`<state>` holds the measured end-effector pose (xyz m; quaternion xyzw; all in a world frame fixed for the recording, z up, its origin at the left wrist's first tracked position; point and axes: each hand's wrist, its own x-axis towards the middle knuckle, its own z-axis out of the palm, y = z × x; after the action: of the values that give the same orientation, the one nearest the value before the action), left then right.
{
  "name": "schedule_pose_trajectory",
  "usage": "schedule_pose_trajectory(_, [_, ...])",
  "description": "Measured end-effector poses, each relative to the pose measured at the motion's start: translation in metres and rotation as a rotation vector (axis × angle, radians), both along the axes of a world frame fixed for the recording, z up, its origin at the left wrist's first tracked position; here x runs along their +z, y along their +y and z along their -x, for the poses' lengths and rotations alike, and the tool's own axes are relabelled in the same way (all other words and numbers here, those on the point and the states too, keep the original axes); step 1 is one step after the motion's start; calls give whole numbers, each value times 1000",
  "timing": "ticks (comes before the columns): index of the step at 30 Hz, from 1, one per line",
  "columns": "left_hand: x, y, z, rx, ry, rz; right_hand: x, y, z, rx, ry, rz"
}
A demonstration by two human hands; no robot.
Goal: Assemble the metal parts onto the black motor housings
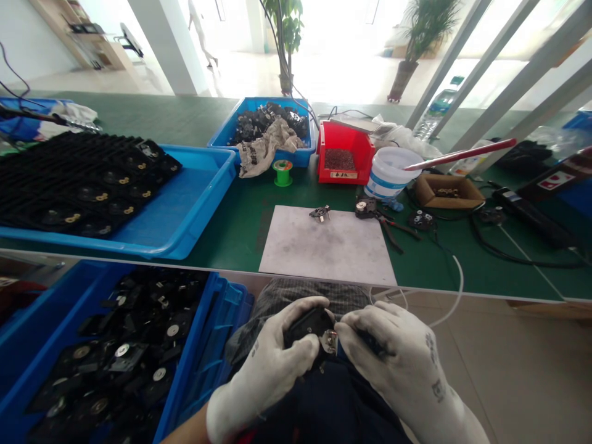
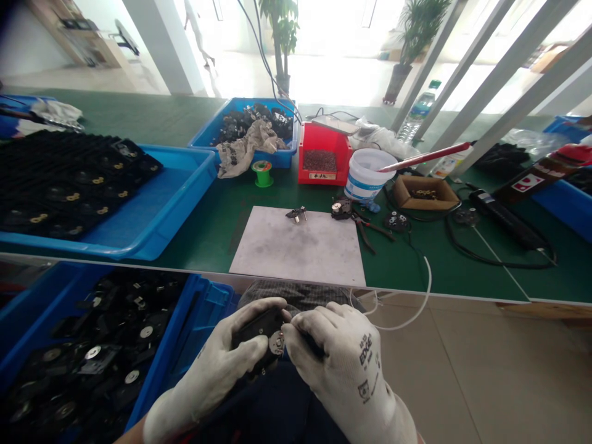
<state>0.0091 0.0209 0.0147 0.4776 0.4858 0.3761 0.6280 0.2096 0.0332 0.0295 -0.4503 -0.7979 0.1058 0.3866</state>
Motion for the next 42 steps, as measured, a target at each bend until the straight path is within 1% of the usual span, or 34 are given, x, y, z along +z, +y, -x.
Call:
schedule_pose_trajectory(6, [0,0,3,-3,-4,0,-1,0,1,5,22,15])
schedule_pose_trajectory(12, [-4,-1,4,-18,-56,12,-2,2,-1,33,63,119])
schedule_pose_trajectory(21, [-3,0,5,-34,-54,18,2,2,-1,33,28,42])
schedule_pose_trajectory(28, [-2,-2,4,-16,-58,25,2,2,-2,46,21,13])
schedule_pose_trajectory(37, [2,-1,5,-21,-59,7,1,1,0,51,16,23])
schedule_pose_trajectory(42, [7,-6,6,18,-31,9,8,-3,3,57,16,5])
